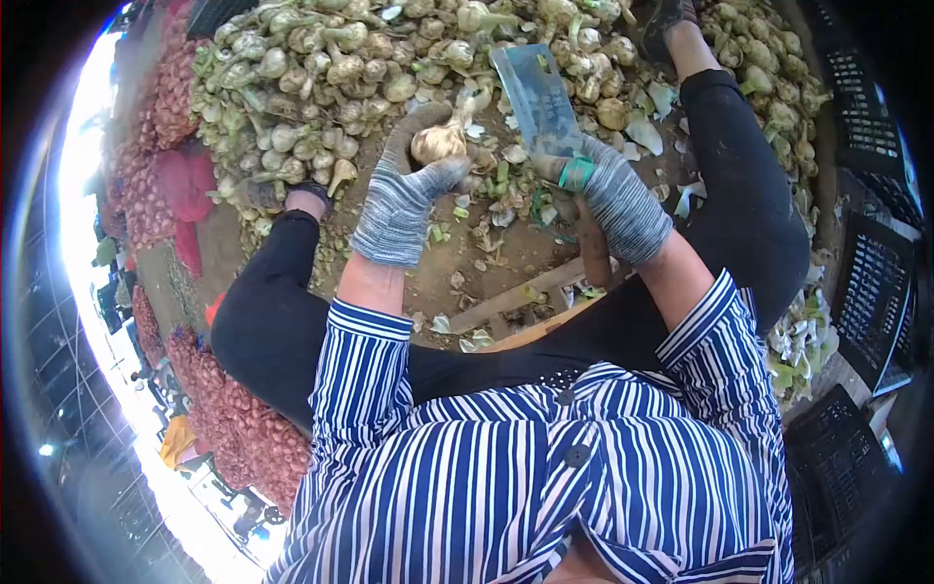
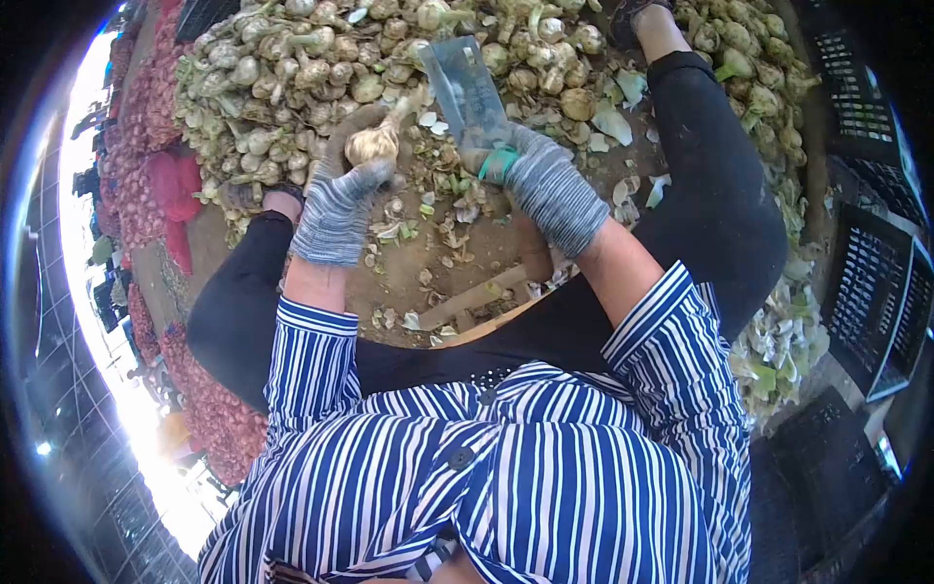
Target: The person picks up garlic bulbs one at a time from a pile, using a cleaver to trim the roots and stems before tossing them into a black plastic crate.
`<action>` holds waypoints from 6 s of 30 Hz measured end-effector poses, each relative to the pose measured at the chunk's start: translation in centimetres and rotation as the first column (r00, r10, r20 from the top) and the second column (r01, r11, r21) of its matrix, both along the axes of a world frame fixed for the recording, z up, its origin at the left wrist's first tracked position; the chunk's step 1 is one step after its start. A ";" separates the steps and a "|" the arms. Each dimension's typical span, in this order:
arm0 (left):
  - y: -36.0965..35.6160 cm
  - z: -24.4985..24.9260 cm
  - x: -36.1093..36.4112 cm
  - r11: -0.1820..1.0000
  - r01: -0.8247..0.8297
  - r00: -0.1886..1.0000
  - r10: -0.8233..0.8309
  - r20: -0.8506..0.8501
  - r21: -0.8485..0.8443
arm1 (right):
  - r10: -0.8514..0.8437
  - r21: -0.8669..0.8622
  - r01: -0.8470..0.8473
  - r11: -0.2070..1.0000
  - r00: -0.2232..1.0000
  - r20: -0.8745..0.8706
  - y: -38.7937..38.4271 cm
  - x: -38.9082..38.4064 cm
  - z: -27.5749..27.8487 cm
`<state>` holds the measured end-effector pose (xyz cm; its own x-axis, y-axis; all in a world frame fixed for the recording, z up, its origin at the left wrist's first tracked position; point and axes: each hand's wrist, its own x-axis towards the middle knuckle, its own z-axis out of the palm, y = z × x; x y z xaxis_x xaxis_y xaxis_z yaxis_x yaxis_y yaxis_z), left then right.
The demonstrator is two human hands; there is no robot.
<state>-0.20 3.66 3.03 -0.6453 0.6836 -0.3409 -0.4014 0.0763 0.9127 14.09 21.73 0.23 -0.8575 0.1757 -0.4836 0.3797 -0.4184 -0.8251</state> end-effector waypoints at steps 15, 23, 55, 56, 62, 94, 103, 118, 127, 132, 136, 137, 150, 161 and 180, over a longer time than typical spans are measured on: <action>0.9 -2.3 1.0 0.969 0.156 0.988 -0.151 0.040 -0.190 | -0.180 -0.661 0.109 0.742 0.983 -0.040 0.3 0.1 0.4; 1.6 -0.4 2.2 0.947 0.163 0.985 -0.172 -0.009 -0.278 | -0.043 -0.035 0.041 0.999 0.998 -0.054 -0.1 0.4 0.0; -1.1 -2.1 1.7 0.941 0.320 0.845 -0.337 -0.415 -0.110 | 0.445 0.989 0.142 -0.048 0.889 -0.106 -2.1 0.8 2.3; -1.1 -1.8 1.7 0.951 0.309 0.934 -0.307 -0.183 -0.021 | 0.448 0.988 0.147 -0.050 0.887 -0.109 -2.1 0.8 2.1; 0.0 0.1 1.9 0.884 0.287 0.782 -0.438 -0.444 -0.369 | 0.432 0.987 0.148 -0.066 0.896 -0.105 0.1 0.5 0.6; 13.8 -19.6 -3.7 0.321 -0.230 0.724 -0.574 -0.382 -0.919 | -0.579 0.129 0.589 0.797 0.808 -0.111 6.4 4.4 -0.4; 8.6 -21.4 -6.3 0.812 -0.042 0.989 0.115 0.088 -0.582 | -0.594 -0.027 0.594 0.804 0.800 -0.083 6.2 4.1 1.0; 1.7 -21.1 -2.4 0.707 0.248 0.869 0.140 0.475 -0.662 | -0.634 -0.051 0.632 0.773 0.773 -0.028 7.2 3.4 3.0; 26.9 9.9 -10.7 0.996 0.021 1.000 -0.022 -0.017 -0.090 | -0.694 -0.023 0.693 0.720 0.720 -0.007 7.6 4.0 2.2; 28.5 11.9 -13.9 0.972 -0.214 0.977 0.214 0.014 0.093 | -0.681 0.012 0.681 0.732 0.732 0.026 8.2 4.0 3.9; 21.5 3.8 -7.8 0.953 -0.303 0.907 0.290 0.306 -0.005 | -0.682 0.006 0.682 0.731 0.731 0.022 7.8 4.7 3.6; 20.1 2.3 -5.5 0.908 -0.392 0.821 0.419 0.388 -0.151 | -0.681 0.016 0.681 0.732 0.732 0.006 7.7 4.6 3.6; 7.5 -13.1 -4.7 0.822 -0.476 0.700 0.569 0.432 -0.312 | -0.627 -0.173 0.610 0.773 0.775 -0.071 7.7 5.4 4.4; 28.3 -1.4 -2.9 0.930 0.164 0.955 -0.233 0.183 0.330 | -0.689 -0.195 0.661 0.724 0.705 -0.167 7.5 5.6 5.8; 28.7 -15.9 -1.9 0.648 -0.045 -0.126 -0.758 -0.640 -0.760 | -0.795 -0.215 0.809 0.546 0.582 0.172 8.0 3.6 4.3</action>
<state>-2.13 32.32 -12.85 -0.2878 0.9553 -0.0672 0.9515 0.2931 0.0931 17.65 29.77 4.53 -0.3942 0.6491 -0.6506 -0.1811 -0.7489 -0.6375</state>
